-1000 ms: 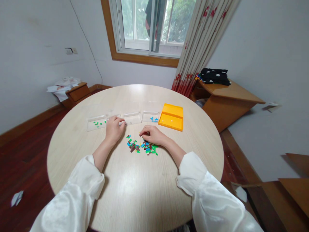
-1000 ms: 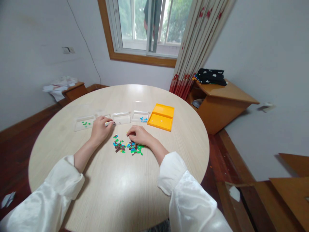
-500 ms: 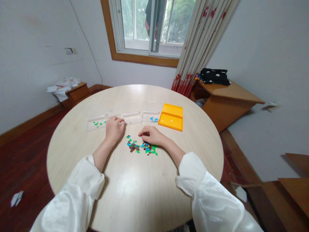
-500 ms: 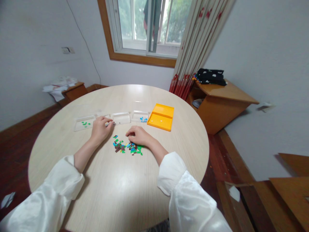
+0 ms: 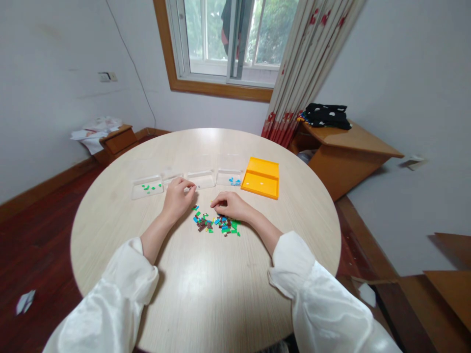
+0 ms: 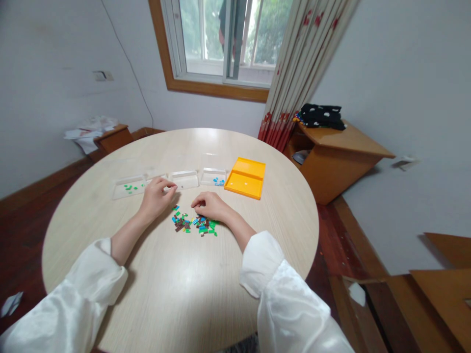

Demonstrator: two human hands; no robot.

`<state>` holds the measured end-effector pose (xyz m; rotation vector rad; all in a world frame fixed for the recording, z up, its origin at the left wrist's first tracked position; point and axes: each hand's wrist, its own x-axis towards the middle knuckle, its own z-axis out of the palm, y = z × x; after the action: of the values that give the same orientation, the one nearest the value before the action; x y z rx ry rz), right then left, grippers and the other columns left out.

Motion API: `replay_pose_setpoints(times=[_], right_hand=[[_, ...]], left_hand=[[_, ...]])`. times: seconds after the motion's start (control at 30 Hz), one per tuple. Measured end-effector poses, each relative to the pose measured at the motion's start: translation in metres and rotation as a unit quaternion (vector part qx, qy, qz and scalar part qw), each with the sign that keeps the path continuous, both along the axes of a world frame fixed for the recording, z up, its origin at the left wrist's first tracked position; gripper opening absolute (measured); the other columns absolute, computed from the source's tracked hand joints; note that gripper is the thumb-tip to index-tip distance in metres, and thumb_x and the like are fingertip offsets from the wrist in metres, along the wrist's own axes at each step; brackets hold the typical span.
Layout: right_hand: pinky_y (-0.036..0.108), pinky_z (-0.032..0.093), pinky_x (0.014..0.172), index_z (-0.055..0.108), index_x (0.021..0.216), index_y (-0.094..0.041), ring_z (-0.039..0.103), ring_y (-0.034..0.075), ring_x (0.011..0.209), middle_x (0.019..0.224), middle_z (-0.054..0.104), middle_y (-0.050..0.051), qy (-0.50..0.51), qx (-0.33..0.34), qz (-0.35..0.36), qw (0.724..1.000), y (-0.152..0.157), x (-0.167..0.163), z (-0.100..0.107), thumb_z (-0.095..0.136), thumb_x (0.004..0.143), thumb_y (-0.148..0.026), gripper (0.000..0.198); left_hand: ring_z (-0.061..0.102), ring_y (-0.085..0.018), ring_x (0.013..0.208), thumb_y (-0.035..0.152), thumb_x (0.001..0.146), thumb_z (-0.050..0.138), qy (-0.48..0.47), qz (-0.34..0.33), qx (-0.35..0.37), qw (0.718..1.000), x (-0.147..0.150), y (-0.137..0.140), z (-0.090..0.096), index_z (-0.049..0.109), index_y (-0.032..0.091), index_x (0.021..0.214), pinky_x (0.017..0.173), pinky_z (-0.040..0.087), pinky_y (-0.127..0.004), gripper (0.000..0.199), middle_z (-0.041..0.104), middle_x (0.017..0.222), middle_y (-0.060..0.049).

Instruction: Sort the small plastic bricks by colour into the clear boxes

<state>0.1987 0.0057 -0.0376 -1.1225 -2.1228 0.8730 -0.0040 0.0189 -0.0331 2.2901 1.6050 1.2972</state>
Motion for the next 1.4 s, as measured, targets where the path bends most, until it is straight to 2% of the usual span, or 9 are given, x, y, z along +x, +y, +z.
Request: replay_pose_setpoints(times=[0.2, 0.37, 0.67, 1.07, 1.4], right_hand=[[0.021, 0.042, 0.06, 0.073, 0.074, -0.012, 0.055, 0.009, 0.061, 0.07, 0.065, 0.001, 0.003, -0.005, -0.007, 1.0, 0.002, 0.0, -0.001, 0.057, 0.069, -0.001, 0.02], [0.021, 0.041, 0.063, 0.071, 0.073, -0.013, 0.054, 0.009, 0.065, 0.07, 0.063, 0.001, 0.019, 0.003, -0.006, 1.0, 0.001, 0.0, 0.0, 0.059, 0.072, -0.003, 0.016], [0.021, 0.042, 0.061, 0.069, 0.078, -0.012, 0.052, 0.008, 0.061, 0.07, 0.065, 0.0, 0.08, -0.007, -0.034, 0.996, 0.004, -0.001, -0.003, 0.058, 0.076, -0.01, 0.011], [0.024, 0.046, 0.067, 0.066, 0.086, -0.014, 0.057, 0.01, 0.07, 0.077, 0.065, 0.001, 0.155, 0.009, -0.064, 0.986, 0.004, -0.004, -0.003, 0.06, 0.076, -0.019, 0.012], [0.025, 0.048, 0.07, 0.065, 0.087, -0.015, 0.062, 0.012, 0.076, 0.08, 0.067, 0.002, 0.199, -0.014, -0.055, 0.978, 0.003, -0.008, -0.005, 0.062, 0.073, -0.018, 0.014]], left_hand=[[0.057, -0.019, 0.079, 0.024, 0.079, 0.053, -0.013, -0.028, -0.031, 0.999, 0.004, -0.006, 0.005, 0.065, 0.018, 0.073, 0.073, 0.045, -0.031, 0.015, 0.061, 0.077, -0.004], [0.056, -0.019, 0.078, 0.025, 0.08, 0.053, -0.011, -0.036, -0.034, 0.999, 0.004, -0.006, 0.005, 0.065, 0.017, 0.073, 0.074, 0.045, -0.032, 0.016, 0.062, 0.077, -0.005], [0.056, -0.018, 0.075, 0.026, 0.079, 0.054, -0.006, -0.046, -0.043, 0.998, 0.004, -0.007, 0.007, 0.065, 0.017, 0.074, 0.073, 0.045, -0.031, 0.015, 0.063, 0.077, -0.005], [0.056, -0.018, 0.08, 0.026, 0.082, 0.059, 0.008, -0.168, -0.065, 0.984, 0.021, -0.02, 0.011, 0.066, 0.018, 0.081, 0.075, 0.044, -0.031, 0.011, 0.06, 0.079, -0.004], [0.056, -0.018, 0.08, 0.023, 0.082, 0.059, 0.015, -0.18, -0.059, 0.982, 0.022, -0.019, 0.008, 0.067, 0.018, 0.08, 0.075, 0.044, -0.031, 0.009, 0.06, 0.08, -0.004]])
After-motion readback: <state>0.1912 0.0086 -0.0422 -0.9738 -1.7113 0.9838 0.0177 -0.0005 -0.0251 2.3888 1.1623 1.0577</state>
